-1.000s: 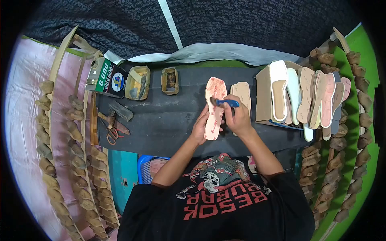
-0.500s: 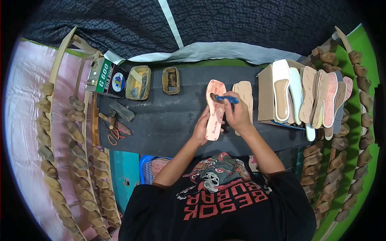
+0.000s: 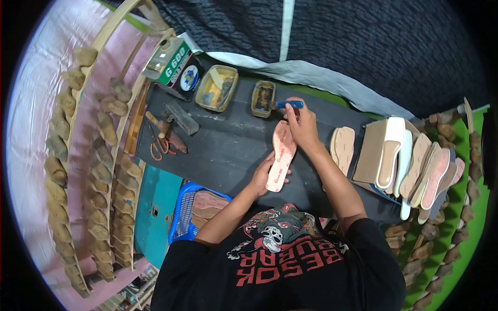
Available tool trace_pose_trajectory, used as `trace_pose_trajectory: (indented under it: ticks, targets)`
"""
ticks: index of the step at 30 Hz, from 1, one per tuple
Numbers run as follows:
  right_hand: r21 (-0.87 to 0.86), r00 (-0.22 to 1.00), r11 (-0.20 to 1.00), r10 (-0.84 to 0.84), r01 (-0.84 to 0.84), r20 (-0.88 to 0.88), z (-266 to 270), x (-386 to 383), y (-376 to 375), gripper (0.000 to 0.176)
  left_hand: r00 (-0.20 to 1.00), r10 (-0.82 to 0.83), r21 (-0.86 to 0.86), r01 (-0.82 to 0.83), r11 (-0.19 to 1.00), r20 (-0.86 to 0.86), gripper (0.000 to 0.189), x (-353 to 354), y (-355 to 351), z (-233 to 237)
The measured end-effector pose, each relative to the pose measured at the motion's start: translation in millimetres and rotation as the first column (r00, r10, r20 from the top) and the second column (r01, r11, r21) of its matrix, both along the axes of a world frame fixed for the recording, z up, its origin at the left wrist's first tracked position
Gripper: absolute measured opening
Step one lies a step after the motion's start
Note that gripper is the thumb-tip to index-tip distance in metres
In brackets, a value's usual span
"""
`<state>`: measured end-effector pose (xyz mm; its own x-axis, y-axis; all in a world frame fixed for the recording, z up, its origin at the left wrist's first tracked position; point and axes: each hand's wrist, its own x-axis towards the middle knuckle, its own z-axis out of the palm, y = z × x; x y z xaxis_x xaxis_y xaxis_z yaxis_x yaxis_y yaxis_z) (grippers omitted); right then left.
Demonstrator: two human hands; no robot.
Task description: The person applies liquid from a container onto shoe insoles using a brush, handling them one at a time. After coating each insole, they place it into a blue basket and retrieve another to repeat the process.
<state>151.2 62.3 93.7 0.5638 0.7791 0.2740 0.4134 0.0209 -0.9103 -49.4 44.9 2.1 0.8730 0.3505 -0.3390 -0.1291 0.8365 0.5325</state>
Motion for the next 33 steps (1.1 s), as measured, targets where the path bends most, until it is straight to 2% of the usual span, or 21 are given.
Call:
trace_pose_trajectory:
  ticks: [2,6,9,15,23,26,29,33]
  targets:
    - [-0.102,0.999,0.995,0.022,-0.02,0.025,-3.5,-0.8,18.9,0.022,1.0,-0.024,-0.002,0.024,1.0,-0.015,0.059,-11.4,3.3,-4.5]
    - [-0.152,0.991,0.988,0.028,-0.008,0.131,-17.8,-5.4,45.4,0.023,0.999,-0.048,0.0,0.048,0.999,-0.006,0.059,-30.5,14.3,-15.3]
    - [-0.24,0.993,0.97,0.06,-0.033,0.105,-31.9,-6.2,54.8,0.024,0.999,-0.049,-0.023,0.049,0.999,-0.012,0.06,-36.0,22.5,-19.2]
    - [-0.095,1.0,0.995,-0.028,0.027,-0.009,-27.3,-4.3,46.1,0.026,0.998,-0.062,-0.022,0.062,0.998,0.005,0.06,-31.1,36.4,-12.0]
    - [-0.045,0.983,0.998,-0.047,0.04,-0.175,-13.6,10.3,13.7,0.024,0.993,-0.107,0.015,0.107,0.994,0.042,0.059,2.3,36.1,3.0]
    - [0.079,0.995,0.994,-0.064,0.07,-0.072,-4.1,12.5,2.2,0.019,0.997,-0.053,0.004,0.053,0.999,0.053,0.06,9.6,34.6,5.3]
    - [0.078,0.995,0.993,-0.092,0.094,-0.032,4.9,18.7,-17.0,0.015,0.996,-0.013,-0.002,0.013,1.0,0.086,0.061,13.7,33.5,10.4]
    - [0.071,0.984,0.986,-0.154,0.148,0.088,9.5,25.1,-41.8,0.014,0.992,-0.045,0.027,0.042,0.999,0.114,0.061,24.4,28.3,18.5]
